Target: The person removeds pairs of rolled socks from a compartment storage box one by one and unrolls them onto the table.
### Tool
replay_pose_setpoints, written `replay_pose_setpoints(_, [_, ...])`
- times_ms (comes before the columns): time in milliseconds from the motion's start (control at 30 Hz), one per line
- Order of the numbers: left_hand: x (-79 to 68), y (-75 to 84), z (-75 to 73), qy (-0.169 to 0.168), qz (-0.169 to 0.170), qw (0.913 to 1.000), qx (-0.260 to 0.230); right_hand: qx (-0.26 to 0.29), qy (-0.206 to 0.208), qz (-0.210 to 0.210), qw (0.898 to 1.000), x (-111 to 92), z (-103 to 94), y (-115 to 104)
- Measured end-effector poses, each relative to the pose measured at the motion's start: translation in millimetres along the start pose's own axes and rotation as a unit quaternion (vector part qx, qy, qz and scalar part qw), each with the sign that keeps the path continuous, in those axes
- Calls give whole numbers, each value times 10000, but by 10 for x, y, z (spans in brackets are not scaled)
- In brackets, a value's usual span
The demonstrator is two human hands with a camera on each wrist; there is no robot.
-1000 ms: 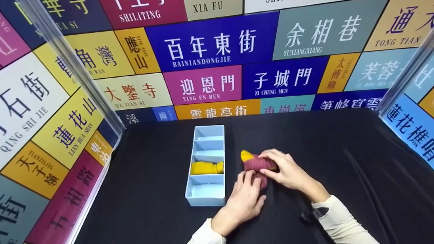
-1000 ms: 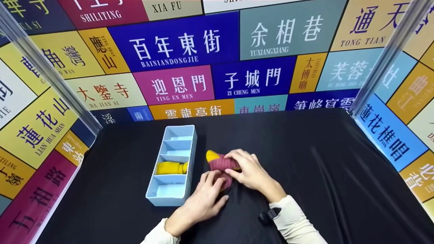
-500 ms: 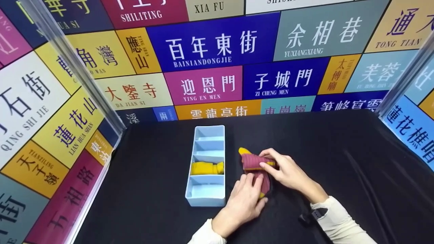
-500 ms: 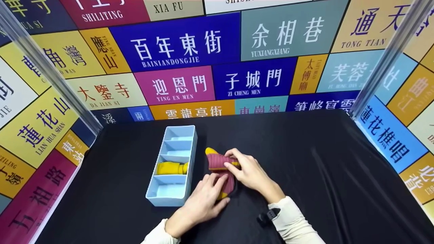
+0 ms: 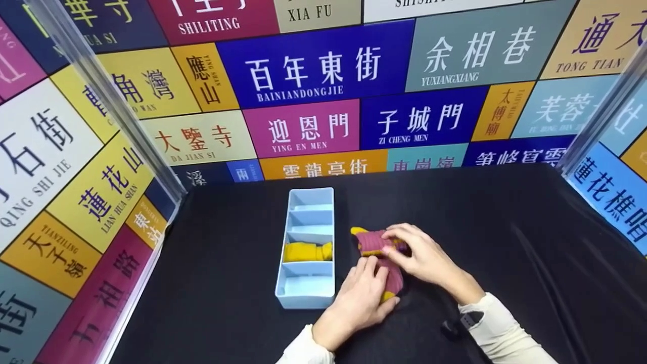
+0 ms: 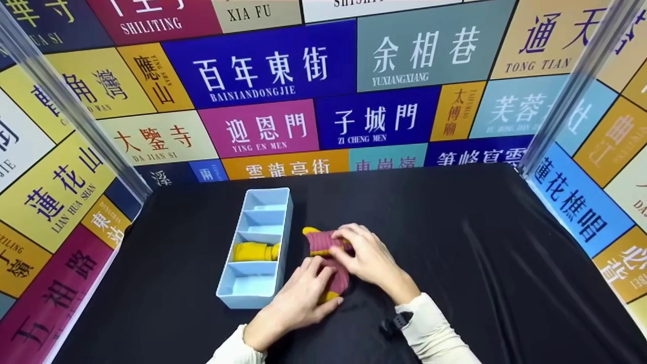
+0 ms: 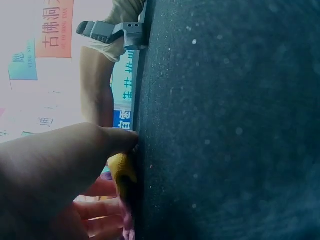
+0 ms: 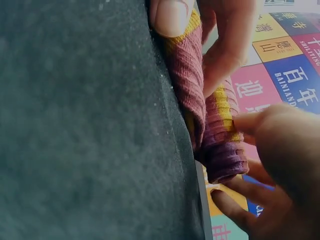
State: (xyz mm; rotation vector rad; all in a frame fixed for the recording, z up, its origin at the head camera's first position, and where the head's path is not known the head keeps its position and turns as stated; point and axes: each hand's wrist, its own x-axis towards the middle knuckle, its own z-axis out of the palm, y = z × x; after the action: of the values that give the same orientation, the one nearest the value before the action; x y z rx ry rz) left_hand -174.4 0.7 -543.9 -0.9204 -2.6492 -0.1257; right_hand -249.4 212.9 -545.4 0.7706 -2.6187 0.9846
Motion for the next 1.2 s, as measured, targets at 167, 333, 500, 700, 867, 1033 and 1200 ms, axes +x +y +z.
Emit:
replay_pose_setpoints(167, [5,-13,11,7,107,9999,27,-1,133,-141,9998,18,25,14])
replay_pose_setpoints(333, [11,-2,-26,-187,97,9997,140,-60,527,-127,9985,45,30,28])
replay_pose_setpoints(500, [10,15,-75,-316,63,9990,313,40,227,20,9997,73,24,56])
replay_pose_setpoints(700, [6,24,-101,-333,93,9986,402,109,-235,309,9992,116,13,120])
replay_pose_setpoints(867, [7,11,-108,-249,126,9991,323,239,-333,336,9986,167,5,183])
replay_pose_setpoints(1033, [-4,5,-120,-185,152,9994,245,357,-338,271,9984,221,3,238])
replay_pose_setpoints(1200, [-11,5,-138,-147,191,9995,199,-30,-80,396,9992,288,14,235])
